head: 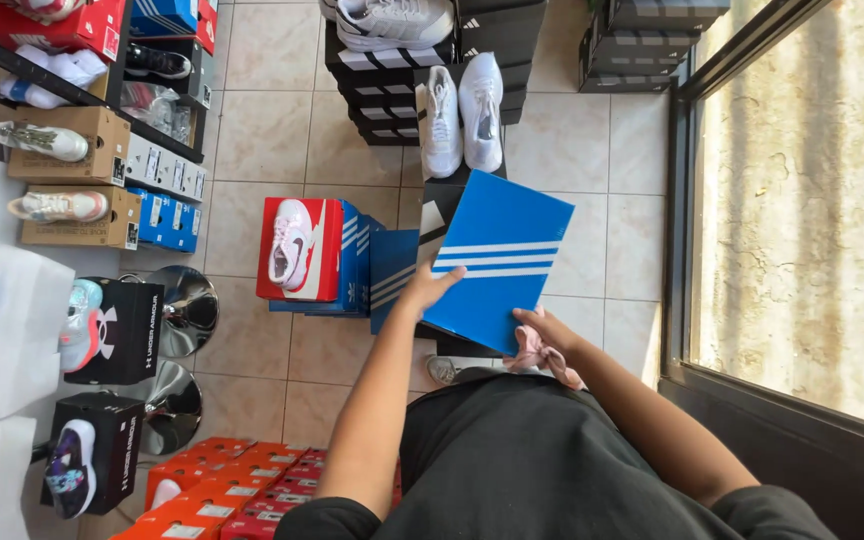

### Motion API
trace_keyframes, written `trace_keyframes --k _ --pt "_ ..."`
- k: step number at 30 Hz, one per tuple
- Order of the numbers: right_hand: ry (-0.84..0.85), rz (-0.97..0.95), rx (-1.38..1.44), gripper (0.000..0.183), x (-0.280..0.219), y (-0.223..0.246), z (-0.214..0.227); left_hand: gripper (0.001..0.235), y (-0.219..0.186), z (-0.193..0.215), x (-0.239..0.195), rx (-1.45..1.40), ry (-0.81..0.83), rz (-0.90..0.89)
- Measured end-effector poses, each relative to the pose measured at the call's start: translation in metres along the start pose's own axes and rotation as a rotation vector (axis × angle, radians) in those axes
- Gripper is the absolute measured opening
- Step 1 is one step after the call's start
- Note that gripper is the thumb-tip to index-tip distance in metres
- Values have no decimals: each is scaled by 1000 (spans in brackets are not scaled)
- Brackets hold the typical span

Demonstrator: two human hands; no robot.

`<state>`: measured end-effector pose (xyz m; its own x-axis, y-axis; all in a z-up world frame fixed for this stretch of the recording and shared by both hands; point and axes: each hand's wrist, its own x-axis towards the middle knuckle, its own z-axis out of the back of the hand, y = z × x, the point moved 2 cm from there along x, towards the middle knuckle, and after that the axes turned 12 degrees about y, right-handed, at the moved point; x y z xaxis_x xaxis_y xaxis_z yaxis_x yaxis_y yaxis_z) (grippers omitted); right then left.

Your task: Wiping shoe boxes with a cloth and inspecting the shoes inside

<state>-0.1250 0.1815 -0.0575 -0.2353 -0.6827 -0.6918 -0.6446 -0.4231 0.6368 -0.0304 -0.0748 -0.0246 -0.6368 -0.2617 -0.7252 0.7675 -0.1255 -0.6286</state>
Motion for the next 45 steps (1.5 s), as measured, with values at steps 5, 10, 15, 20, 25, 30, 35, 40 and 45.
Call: trace_keyframes --k 5,10,15,20,25,30,35,40,45 --pt "83 -205 128 75 -20 37 24 77 -113 19 -101 -113 137 -111" --pt "325 -344 72 82 -75 115 75 83 -168 14 -111 -331 185 -204" --pt "-26 -119 165 75 -138 176 19 84 -165 -9 -90 -436 246 -313" --pt "-224 318 462 62 -129 89 33 81 -163 -21 -65 -407 373 -444" --pt "-358 247 833 73 -126 -67 14 80 -146 -46 -39 -252 608 -405" --pt "-691 480 976 55 -131 -155 -59 81 -110 -102 -10 5 783 -352" --pt "-750 699 1426 79 -176 -118 -144 86 -122 -188 -53 263 955 -289" --pt "-806 678 1811 89 -211 -139 -105 93 -76 -293 -39 367 1191 -189" --pt "-322 871 1758 112 -88 -372 -33 103 -24 -408 10 453 1280 -141"
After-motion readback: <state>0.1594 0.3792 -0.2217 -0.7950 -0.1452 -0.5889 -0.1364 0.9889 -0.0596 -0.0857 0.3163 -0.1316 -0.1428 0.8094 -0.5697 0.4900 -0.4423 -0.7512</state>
